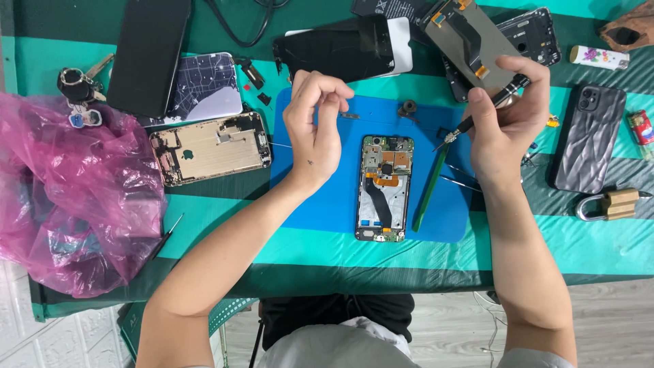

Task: Repairing a smartphone by manipulating internal components and using a precision screwdriver

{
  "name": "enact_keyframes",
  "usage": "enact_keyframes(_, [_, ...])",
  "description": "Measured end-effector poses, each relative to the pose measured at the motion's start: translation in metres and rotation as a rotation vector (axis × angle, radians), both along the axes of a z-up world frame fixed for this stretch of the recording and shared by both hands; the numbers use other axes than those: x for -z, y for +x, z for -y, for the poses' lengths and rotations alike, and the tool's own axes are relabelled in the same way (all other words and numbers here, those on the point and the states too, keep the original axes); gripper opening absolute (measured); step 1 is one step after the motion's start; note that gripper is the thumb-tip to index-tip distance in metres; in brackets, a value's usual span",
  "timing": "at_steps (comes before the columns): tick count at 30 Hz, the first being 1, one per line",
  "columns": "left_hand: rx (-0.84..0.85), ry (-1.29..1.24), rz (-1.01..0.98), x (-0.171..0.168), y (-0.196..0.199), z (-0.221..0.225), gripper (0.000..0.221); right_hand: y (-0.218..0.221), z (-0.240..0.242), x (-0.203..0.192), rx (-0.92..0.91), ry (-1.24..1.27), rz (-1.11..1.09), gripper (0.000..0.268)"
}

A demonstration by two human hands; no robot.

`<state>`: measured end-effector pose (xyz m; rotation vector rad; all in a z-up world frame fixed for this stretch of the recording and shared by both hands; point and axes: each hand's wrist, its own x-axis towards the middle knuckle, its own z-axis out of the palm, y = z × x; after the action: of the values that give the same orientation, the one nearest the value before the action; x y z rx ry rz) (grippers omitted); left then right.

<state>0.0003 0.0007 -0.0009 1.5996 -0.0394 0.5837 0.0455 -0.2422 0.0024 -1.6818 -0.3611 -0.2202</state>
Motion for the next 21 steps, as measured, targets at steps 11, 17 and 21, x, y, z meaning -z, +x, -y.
enact_keyframes(11, [-0.047,0.022,-0.028,-0.007,0.000,-0.001,0.026,-0.004,-0.012,-0.008,0.037,-0.013,-0.059,0.023])
enact_keyframes(17, [-0.120,-0.100,-0.057,-0.002,0.000,0.003,0.044,-0.007,-0.014,-0.015,0.070,-0.108,-0.072,0.020])
enact_keyframes(21, [-0.141,-0.124,-0.058,0.000,-0.001,0.005,0.048,-0.007,-0.012,-0.014,0.101,-0.138,-0.091,0.021])
